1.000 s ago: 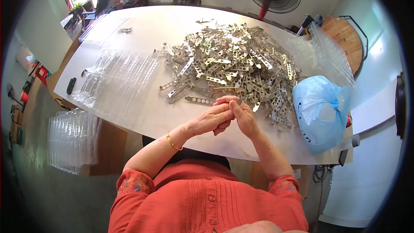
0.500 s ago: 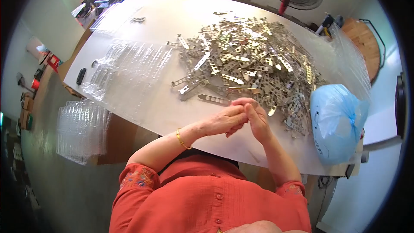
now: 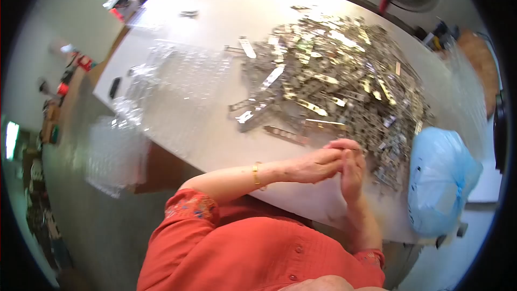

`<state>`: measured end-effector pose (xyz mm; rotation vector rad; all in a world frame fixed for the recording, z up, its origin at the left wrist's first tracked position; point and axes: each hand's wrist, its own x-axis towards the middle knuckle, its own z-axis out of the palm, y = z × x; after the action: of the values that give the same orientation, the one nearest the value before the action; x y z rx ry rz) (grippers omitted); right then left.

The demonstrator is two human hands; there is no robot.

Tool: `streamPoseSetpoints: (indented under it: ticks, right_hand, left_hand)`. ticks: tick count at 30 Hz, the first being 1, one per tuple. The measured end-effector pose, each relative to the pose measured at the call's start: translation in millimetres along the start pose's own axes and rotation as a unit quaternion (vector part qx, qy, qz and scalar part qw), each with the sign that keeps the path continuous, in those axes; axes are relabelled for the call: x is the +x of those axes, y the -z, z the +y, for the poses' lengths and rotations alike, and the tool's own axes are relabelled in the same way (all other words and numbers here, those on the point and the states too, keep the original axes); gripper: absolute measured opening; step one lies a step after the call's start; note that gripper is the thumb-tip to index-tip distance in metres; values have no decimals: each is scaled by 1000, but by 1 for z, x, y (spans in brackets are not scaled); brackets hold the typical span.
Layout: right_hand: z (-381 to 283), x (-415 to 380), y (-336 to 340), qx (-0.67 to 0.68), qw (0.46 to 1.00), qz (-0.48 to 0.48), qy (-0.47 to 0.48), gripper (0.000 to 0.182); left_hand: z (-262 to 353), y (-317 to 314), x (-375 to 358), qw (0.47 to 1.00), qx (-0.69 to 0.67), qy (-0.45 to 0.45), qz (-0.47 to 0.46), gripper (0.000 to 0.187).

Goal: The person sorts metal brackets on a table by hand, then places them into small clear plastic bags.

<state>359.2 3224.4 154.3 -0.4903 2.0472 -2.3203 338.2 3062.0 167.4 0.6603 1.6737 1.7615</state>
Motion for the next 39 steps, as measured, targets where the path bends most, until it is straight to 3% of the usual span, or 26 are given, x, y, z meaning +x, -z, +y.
streamPoseSetpoints:
  ticks: [3, 4, 6, 7, 9, 12, 16, 18, 19, 21, 22, 24, 28, 30, 34, 36, 39]
  right_hand:
    - [0, 0, 0, -36, 999, -10, 3, 34]
    - [-4, 0, 0, -38, 999, -11, -21, 33]
    - [-28, 0, -7, -141, 986, 39, -78, 39]
    - [-28, -4, -7, -185, 980, 65, -34, 43]
    - [-57, -9, -3, -351, 930, 90, 54, 43]
    - [-89, -31, 6, -401, 900, 144, 93, 37]
    - [-131, -74, 32, -506, 791, 293, 183, 14]
    - [-152, -88, 47, -540, 715, 399, 197, 10]
    - [-165, -91, 55, -547, 712, 393, 199, 10]
    - [-187, -89, 72, -694, 594, 387, 122, 13]
    - [-192, -88, 80, -697, 592, 384, 124, 13]
    - [-188, -89, 102, -752, 575, 314, -73, 16]
    - [-167, -77, 140, -797, 545, 243, -93, 18]
    - [-166, -65, 143, -798, 524, 275, -116, 22]
    - [-168, -49, 135, -743, 545, 348, -177, 29]
    - [-164, -49, 139, -788, 493, 356, -93, 36]
    - [-163, -52, 143, -771, 491, 394, -95, 39]
  left_hand:
    - [5, 2, -8, 999, -42, -4, 5, 24]
    - [2, 3, -8, 996, -75, 49, 3, 23]
    - [6, 6, -10, 995, -69, 67, -7, 25]
    - [4, 6, -9, 994, -83, 63, -15, 25]
    - [1, 7, -10, 993, -95, 54, -38, 26]
    - [-2, 8, -17, 990, -106, 69, -67, 26]
    - [-6, 7, -20, 991, -111, 43, -68, 27]
    - [-10, 7, -20, 991, -118, 24, -62, 28]
    - [-11, 8, -21, 990, -128, 22, -63, 27]
    - [-12, 10, -22, 988, -142, 16, -62, 27]
    - [-11, 10, -21, 986, -151, 15, -64, 26]
    - [-10, 10, -21, 984, -163, 11, -67, 26]
    - [-10, 10, -22, 985, -161, 15, -60, 27]
    - [-9, 12, -22, 985, -161, 17, -54, 26]
    - [-10, 14, -21, 984, -162, 36, -58, 26]
    - [-11, 14, -20, 984, -162, 46, -58, 25]
    - [-10, 15, -20, 985, -154, 55, -61, 24]
